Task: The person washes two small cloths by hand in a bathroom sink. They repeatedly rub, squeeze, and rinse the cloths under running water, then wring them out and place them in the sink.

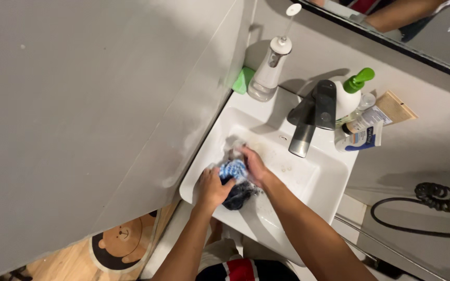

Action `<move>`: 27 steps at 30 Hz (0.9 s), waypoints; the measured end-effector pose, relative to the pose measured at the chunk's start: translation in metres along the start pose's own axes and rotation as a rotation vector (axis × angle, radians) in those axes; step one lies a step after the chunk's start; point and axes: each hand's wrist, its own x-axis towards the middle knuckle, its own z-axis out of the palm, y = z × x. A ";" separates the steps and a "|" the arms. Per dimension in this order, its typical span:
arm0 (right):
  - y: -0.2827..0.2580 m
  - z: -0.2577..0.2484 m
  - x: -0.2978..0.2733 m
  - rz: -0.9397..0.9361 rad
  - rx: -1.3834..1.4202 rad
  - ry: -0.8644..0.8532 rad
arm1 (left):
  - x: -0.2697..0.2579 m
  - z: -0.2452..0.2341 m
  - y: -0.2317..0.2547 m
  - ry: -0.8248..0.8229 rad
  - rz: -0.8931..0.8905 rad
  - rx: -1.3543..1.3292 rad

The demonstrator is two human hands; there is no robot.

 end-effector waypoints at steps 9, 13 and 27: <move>0.004 -0.058 -0.035 -0.174 -0.172 0.414 | 0.006 0.060 0.009 -0.047 0.103 -0.434; 0.005 -0.089 -0.055 -0.177 -0.729 0.612 | 0.000 0.069 0.028 0.003 0.149 -0.356; 0.048 0.007 -0.085 -0.516 -1.830 0.090 | 0.008 0.001 -0.031 0.064 0.170 -0.043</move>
